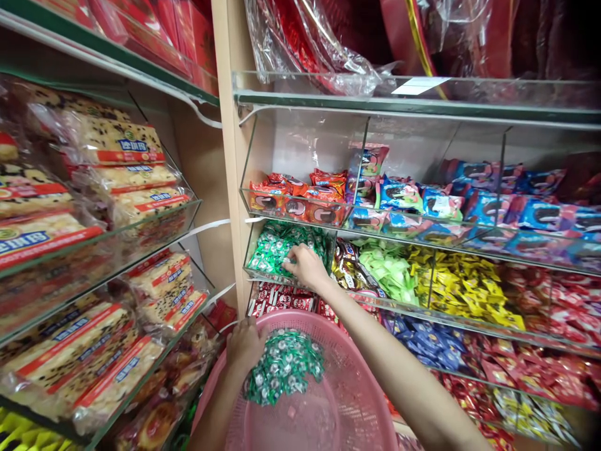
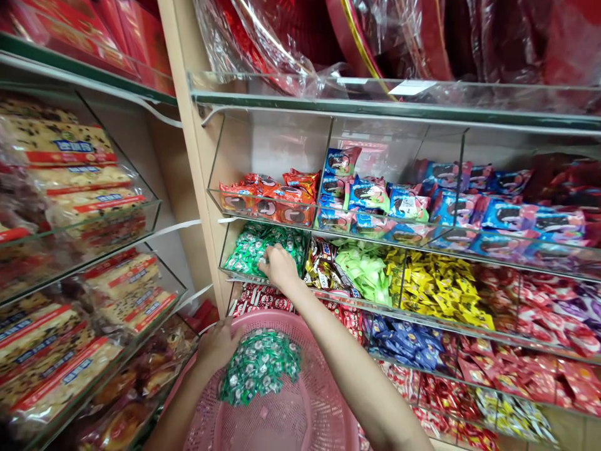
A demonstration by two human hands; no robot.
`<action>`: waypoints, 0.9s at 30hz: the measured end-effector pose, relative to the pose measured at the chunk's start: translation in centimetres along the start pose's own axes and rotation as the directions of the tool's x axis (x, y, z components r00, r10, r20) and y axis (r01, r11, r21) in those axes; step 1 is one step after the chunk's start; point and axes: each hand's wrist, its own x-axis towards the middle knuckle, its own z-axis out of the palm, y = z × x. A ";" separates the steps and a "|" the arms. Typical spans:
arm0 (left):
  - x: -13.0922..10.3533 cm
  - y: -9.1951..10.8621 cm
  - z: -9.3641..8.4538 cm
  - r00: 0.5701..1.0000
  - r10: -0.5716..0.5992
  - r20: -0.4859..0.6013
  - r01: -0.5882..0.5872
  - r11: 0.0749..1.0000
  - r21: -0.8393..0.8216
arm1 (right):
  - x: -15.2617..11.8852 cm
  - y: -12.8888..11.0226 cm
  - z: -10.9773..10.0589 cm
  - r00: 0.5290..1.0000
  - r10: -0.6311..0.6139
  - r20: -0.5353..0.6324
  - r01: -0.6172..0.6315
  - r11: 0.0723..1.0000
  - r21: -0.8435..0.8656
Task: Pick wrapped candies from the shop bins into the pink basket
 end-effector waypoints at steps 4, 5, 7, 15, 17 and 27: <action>0.1 0.3 0.0 1.000 0.007 -0.005 -0.008 1.000 -0.021 | -3.6 -0.7 -1.1 0.986 -0.113 -0.123 0.133 0.975 0.177; 0.1 0.3 0.1 1.000 0.010 -0.006 -0.010 1.000 -0.029 | -4.7 -0.7 -1.0 0.980 -0.141 -0.138 0.171 0.956 0.240; 0.1 0.3 0.1 1.000 0.010 0.000 -0.010 0.999 -0.035 | -7.0 -0.3 -0.1 0.976 -0.168 -0.141 0.209 0.912 0.353; 0.2 0.5 0.4 0.999 0.034 0.006 -0.034 0.999 -0.037 | -12.3 5.5 6.5 0.969 0.090 0.231 -0.141 0.966 0.217; 0.3 0.9 0.4 0.999 0.050 0.007 -0.049 0.998 -0.037 | -12.9 6.5 7.4 0.947 0.127 0.294 -0.178 0.972 0.155; 0.7 2.0 0.2 0.993 0.117 0.029 -0.116 0.992 -0.046 | -14.3 7.5 8.9 0.911 0.298 0.285 -0.272 0.954 -0.129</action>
